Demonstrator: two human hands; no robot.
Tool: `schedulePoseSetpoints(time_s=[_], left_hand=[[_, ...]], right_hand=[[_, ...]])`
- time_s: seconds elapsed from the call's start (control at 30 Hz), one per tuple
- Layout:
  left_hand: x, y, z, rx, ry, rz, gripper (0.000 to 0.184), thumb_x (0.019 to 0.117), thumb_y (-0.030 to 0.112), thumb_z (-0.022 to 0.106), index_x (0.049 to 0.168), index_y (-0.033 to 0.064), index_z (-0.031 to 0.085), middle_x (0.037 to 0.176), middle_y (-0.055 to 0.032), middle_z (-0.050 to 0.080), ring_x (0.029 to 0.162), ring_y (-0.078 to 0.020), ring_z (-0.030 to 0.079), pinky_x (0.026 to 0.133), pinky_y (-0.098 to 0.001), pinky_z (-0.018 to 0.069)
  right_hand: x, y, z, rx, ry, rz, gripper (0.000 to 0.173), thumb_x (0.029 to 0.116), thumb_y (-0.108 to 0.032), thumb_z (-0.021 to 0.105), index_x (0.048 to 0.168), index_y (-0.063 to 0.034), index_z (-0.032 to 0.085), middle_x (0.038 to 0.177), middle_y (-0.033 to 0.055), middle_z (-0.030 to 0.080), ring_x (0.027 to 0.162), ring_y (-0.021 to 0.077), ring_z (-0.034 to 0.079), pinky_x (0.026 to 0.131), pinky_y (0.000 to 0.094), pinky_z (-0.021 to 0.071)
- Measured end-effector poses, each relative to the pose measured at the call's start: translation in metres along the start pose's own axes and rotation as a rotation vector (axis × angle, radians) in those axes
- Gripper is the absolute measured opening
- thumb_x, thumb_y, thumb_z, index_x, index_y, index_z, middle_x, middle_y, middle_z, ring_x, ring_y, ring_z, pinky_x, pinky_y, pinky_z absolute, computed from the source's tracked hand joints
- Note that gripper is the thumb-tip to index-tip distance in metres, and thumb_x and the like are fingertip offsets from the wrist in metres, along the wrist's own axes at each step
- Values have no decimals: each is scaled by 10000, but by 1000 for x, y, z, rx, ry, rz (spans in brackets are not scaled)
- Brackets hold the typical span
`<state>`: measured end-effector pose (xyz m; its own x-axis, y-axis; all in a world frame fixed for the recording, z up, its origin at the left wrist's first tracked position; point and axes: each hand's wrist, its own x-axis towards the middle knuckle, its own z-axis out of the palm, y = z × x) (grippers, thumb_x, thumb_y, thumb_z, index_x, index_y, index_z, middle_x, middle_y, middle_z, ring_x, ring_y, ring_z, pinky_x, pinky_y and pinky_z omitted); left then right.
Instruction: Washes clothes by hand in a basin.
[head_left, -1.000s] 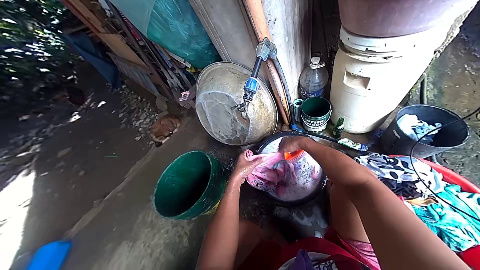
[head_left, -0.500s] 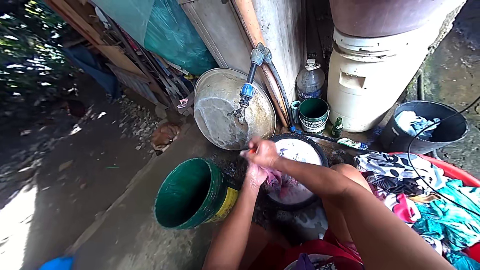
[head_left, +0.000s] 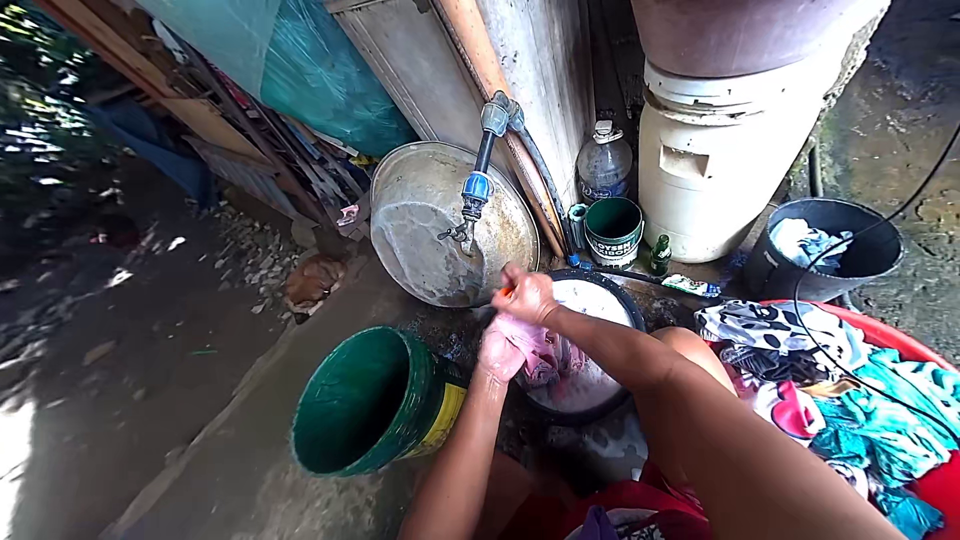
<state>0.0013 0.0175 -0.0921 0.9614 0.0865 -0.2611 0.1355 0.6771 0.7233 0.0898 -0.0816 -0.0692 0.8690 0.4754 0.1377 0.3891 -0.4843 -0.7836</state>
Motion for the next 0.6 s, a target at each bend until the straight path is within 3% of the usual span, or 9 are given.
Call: schedulePoseSetpoints(time_s=[0.07, 0.17, 0.23, 0.27, 0.33, 0.4, 0.43, 0.5, 0.6], left_hand=[[-2, 3, 5, 30, 2, -10, 532, 1125, 381, 165, 1298, 54, 547, 1081, -137, 703, 995, -241, 697, 879, -440, 588], [3, -1, -12, -83, -64, 20, 612, 1087, 430, 85, 1118, 122, 613, 972, -96, 730, 900, -218, 716, 783, -414, 608], [1, 0, -16, 8, -22, -8, 590, 1094, 445, 130, 1100, 131, 629, 937, -88, 740, 853, -203, 725, 745, -391, 617], [-1, 2, -14, 201, 60, -35, 480, 1122, 350, 159, 1169, 109, 572, 962, -87, 712, 874, -186, 705, 774, -375, 601], [4, 4, -19, 712, 193, -53, 341, 1124, 204, 349, 1298, -21, 537, 1113, -149, 662, 1007, -196, 654, 906, -378, 555], [13, 4, -30, 1230, 270, -19, 346, 1089, 221, 483, 1206, -77, 614, 1136, -221, 645, 1060, -271, 618, 960, -448, 491], [15, 4, -33, 1397, 272, -10, 370, 1085, 244, 490, 1218, -73, 626, 1175, -251, 646, 1122, -317, 615, 1005, -495, 468], [15, 7, -30, 1461, 269, 70, 378, 1081, 229, 489, 1276, -72, 611, 1244, -263, 639, 1205, -327, 601, 1069, -494, 441], [10, 25, -15, 1173, 374, 272, 348, 1083, 189, 479, 1257, -91, 593, 1191, -242, 642, 1115, -267, 627, 1005, -443, 497]], right_hand=[[13, 16, -6, -10, 65, 111, 435, 933, -475, 641, 1142, -94, 650, 923, 154, 726, 939, 359, 709, 812, 609, 526], [-10, -13, 11, 30, 49, -57, 448, 885, -458, 644, 1086, -59, 677, 878, 148, 720, 893, 343, 708, 800, 598, 517], [-19, -17, 14, 58, -11, -83, 428, 925, -429, 599, 1076, -36, 676, 903, 171, 715, 923, 357, 699, 819, 598, 499], [-13, -4, 12, 48, -48, -20, 409, 960, -408, 568, 1101, -39, 675, 948, 183, 720, 970, 368, 699, 836, 611, 506], [8, 36, 6, -34, -184, 137, 428, 1030, -424, 520, 1198, -52, 649, 1091, 207, 715, 1100, 394, 676, 919, 638, 503], [19, 62, 13, -41, -309, 219, 488, 1066, -468, 489, 1226, -44, 670, 1203, 222, 694, 1219, 405, 623, 1024, 649, 450], [18, 63, 19, 47, -354, 223, 524, 1081, -471, 462, 1237, -20, 681, 1253, 231, 677, 1267, 398, 590, 1071, 637, 412], [9, 47, 28, 295, -409, 170, 547, 1095, -457, 436, 1211, 21, 676, 1219, 218, 672, 1179, 311, 623, 1060, 527, 450], [0, 38, 17, 362, -520, 62, 494, 1081, -413, 515, 1042, 64, 635, 981, 154, 621, 889, 177, 577, 877, 386, 476]])
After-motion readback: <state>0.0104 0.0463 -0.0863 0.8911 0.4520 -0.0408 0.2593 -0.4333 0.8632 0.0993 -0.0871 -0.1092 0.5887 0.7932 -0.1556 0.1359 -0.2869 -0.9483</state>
